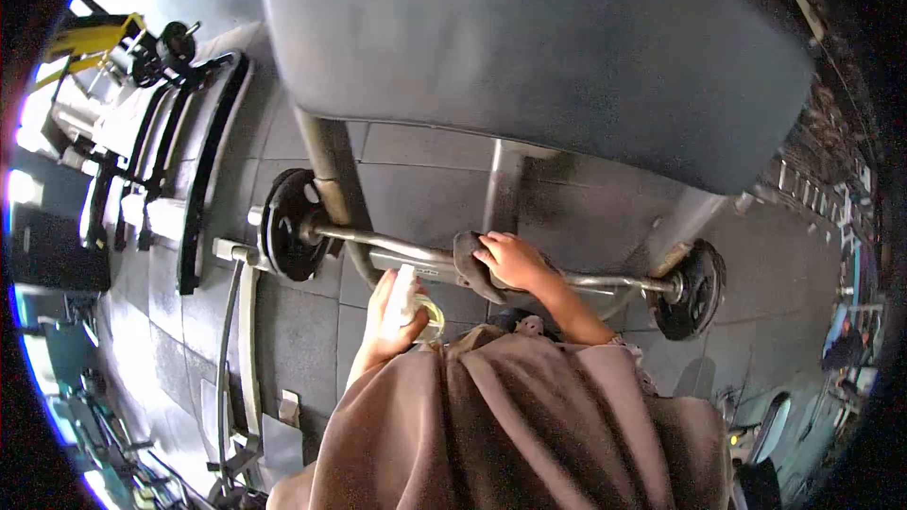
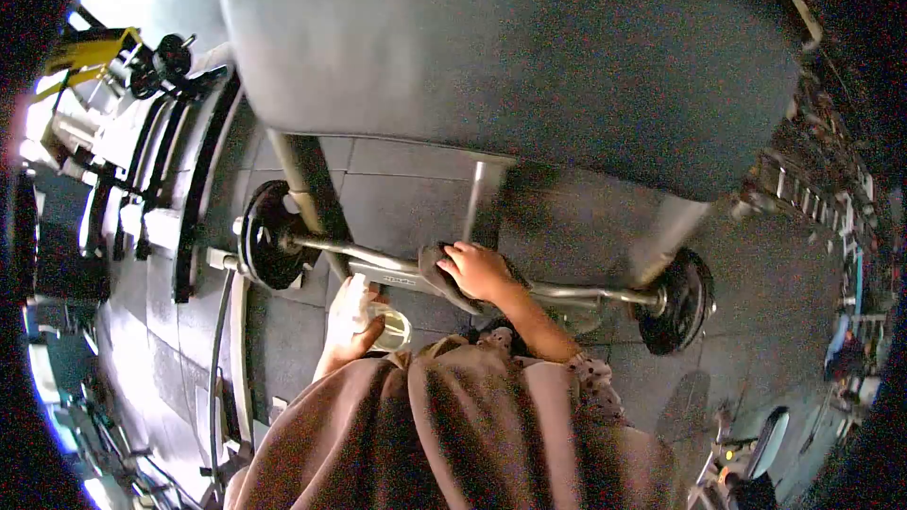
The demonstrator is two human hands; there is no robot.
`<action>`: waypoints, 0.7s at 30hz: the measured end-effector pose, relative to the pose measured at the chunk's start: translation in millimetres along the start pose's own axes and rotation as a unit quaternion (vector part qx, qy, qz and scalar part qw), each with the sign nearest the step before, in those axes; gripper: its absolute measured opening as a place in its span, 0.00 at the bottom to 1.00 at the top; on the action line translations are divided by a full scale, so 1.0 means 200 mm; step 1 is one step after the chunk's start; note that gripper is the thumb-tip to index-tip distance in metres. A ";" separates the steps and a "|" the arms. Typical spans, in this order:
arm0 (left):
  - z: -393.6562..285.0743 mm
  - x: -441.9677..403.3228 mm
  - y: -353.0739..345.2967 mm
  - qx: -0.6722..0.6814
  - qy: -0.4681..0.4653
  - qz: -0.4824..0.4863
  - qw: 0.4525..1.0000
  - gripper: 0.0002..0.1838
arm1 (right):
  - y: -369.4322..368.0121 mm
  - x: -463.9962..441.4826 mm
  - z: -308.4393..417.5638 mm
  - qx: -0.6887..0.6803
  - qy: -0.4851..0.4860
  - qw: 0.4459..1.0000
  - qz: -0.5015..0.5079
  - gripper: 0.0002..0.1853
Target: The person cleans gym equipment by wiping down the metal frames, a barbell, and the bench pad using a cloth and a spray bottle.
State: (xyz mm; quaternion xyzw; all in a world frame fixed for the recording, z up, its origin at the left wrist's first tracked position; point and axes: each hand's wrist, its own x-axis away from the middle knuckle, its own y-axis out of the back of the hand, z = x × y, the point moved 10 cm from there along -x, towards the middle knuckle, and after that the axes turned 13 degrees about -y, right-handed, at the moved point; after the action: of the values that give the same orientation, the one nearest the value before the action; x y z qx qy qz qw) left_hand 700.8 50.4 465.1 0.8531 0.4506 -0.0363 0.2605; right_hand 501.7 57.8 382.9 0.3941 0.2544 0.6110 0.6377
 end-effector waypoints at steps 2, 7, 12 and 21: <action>-0.02 0.00 0.03 0.060 0.029 -0.017 0.998 0.24 | 0.08 -0.03 0.15 -0.071 0.029 0.997 0.017 0.25; -0.14 -0.02 0.10 0.080 -0.037 0.066 0.994 0.27 | 0.50 0.04 0.67 -0.095 0.169 0.978 0.071 0.26; -0.34 -0.09 0.21 0.083 -0.071 0.127 0.986 0.29 | 0.80 0.12 1.02 -0.124 0.278 0.952 0.039 0.28; -0.60 -0.16 0.33 0.081 -0.166 0.102 0.977 0.37 | 0.81 0.18 1.05 -0.210 0.293 0.931 0.060 0.26</action>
State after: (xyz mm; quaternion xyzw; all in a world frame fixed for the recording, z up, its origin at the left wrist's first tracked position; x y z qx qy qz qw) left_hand 712.1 54.0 605.3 0.8953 0.3070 -0.1866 0.2634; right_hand 582.0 42.8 638.1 0.0693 0.2716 0.7756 0.5656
